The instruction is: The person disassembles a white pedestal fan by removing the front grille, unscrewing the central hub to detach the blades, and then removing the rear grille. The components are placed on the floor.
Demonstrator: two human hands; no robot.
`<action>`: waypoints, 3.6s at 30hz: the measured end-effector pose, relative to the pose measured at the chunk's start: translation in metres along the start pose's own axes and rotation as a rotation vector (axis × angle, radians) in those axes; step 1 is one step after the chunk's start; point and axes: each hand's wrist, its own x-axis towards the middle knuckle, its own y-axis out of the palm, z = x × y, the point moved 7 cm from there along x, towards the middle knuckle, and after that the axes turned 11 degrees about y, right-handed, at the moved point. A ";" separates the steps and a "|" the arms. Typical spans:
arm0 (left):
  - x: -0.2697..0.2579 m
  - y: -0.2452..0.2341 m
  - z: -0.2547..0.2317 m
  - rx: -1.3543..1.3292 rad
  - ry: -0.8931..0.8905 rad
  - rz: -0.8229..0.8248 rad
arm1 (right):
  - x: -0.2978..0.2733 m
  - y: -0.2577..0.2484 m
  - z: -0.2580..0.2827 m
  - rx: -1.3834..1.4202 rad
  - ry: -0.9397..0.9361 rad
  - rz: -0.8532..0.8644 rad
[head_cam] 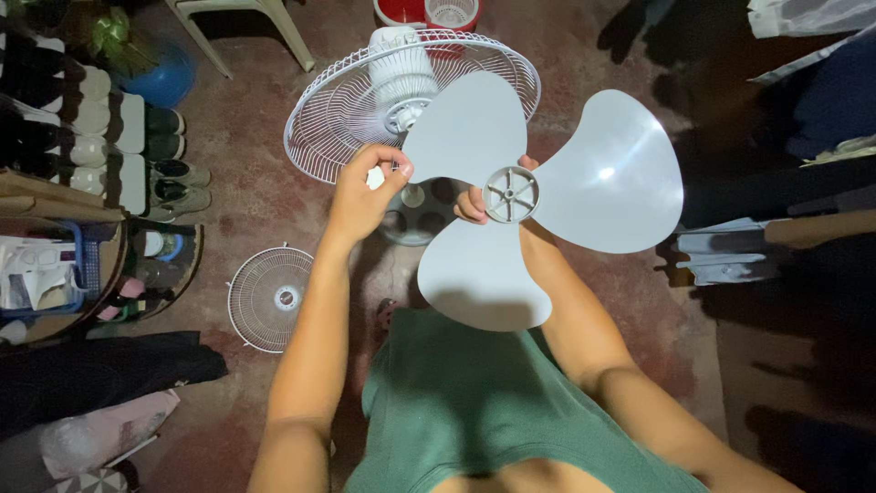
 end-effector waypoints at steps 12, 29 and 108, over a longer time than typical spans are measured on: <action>-0.042 0.029 0.090 -0.529 -0.291 0.073 | 0.012 0.025 0.008 -0.035 0.235 -0.921; -0.082 0.030 0.143 -1.380 -0.349 -0.096 | 0.038 0.032 -0.014 0.183 0.238 -1.038; -0.701 -0.257 0.899 0.548 -0.624 -0.948 | 0.142 -0.655 -0.990 -0.843 0.955 -0.580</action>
